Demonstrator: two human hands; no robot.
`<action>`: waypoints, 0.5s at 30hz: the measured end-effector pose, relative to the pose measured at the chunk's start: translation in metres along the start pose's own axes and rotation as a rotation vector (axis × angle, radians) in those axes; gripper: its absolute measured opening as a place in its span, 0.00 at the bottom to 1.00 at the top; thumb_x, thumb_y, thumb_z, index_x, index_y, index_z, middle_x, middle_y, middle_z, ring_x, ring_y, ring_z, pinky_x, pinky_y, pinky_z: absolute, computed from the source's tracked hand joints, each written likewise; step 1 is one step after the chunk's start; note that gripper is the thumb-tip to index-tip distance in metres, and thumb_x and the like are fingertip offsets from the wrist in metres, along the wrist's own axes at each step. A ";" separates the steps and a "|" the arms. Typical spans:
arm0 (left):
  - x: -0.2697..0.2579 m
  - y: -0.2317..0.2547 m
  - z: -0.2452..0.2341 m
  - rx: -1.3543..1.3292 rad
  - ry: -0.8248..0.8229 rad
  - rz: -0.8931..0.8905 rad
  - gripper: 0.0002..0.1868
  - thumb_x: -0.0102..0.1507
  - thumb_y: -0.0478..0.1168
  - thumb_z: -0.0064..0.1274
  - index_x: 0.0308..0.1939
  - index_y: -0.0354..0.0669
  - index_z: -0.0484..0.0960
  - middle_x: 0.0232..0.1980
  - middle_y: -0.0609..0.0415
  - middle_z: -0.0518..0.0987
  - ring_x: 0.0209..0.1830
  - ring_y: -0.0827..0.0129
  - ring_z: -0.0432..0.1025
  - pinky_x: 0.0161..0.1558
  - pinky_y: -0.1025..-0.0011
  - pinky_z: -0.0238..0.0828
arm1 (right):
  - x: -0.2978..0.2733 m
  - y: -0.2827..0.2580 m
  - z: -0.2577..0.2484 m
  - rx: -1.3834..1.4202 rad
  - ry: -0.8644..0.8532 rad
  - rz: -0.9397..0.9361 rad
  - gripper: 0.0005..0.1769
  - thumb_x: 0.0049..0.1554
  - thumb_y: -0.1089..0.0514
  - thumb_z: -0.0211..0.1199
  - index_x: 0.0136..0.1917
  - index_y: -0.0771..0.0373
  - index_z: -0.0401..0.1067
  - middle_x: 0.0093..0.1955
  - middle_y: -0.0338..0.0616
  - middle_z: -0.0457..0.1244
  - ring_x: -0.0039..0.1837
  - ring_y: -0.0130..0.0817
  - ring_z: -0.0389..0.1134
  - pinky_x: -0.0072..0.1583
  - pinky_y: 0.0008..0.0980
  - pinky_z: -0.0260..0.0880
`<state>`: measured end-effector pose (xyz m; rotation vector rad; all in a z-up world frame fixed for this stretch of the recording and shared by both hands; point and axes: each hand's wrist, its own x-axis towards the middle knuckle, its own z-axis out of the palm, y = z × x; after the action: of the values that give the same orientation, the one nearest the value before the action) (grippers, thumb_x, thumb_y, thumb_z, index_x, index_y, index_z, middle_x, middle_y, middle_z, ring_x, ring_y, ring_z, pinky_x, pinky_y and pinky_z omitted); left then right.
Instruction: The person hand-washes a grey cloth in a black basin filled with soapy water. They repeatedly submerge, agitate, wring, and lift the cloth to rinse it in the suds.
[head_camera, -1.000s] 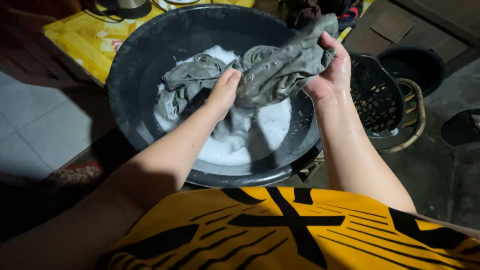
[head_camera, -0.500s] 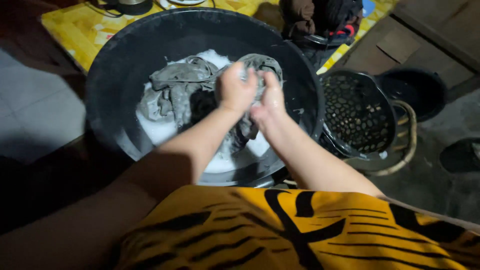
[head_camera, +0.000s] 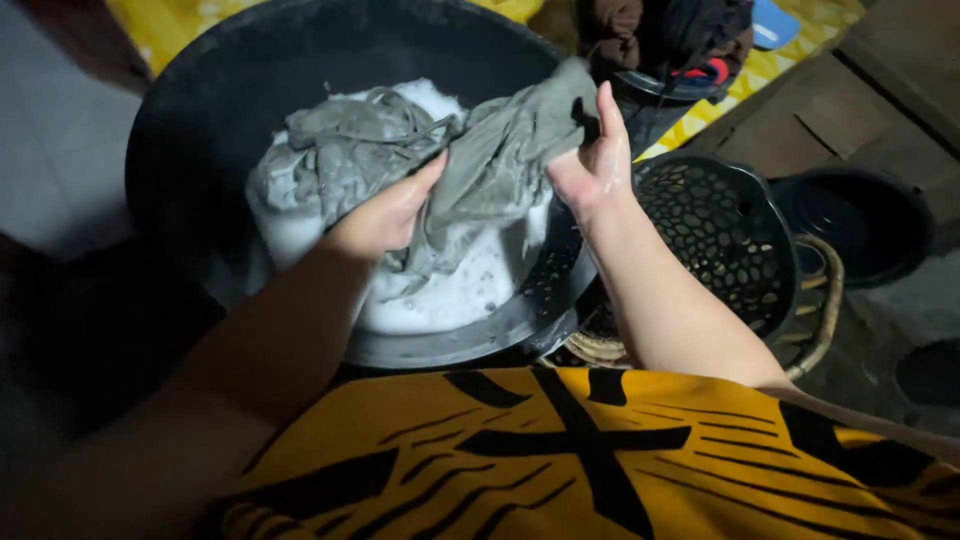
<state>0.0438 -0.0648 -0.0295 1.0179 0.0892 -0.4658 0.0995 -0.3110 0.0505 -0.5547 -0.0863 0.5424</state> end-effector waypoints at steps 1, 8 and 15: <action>-0.007 -0.001 0.001 -0.164 -0.163 0.029 0.31 0.69 0.63 0.42 0.62 0.44 0.80 0.59 0.53 0.83 0.59 0.64 0.77 0.63 0.63 0.72 | 0.000 0.007 -0.003 -0.142 0.054 -0.015 0.41 0.55 0.35 0.70 0.68 0.67 0.68 0.70 0.55 0.64 0.69 0.52 0.68 0.74 0.54 0.68; -0.033 0.015 -0.001 -0.440 -0.554 0.172 0.35 0.72 0.63 0.36 0.64 0.35 0.76 0.61 0.44 0.81 0.61 0.56 0.76 0.66 0.56 0.69 | 0.006 0.092 -0.027 -0.558 0.318 0.459 0.38 0.50 0.31 0.66 0.68 0.50 0.69 0.65 0.47 0.67 0.61 0.40 0.70 0.59 0.45 0.69; -0.032 0.035 -0.037 -0.106 -0.504 0.115 0.22 0.74 0.48 0.53 0.64 0.35 0.77 0.60 0.47 0.81 0.59 0.61 0.74 0.63 0.60 0.70 | 0.004 0.083 -0.016 -0.502 0.215 0.073 0.21 0.56 0.51 0.69 0.62 0.51 0.71 0.59 0.38 0.68 0.58 0.36 0.71 0.56 0.41 0.75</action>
<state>0.0347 -0.0076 -0.0123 0.7724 -0.3893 -0.5931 0.0680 -0.2574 -0.0067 -1.1057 0.0039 0.5301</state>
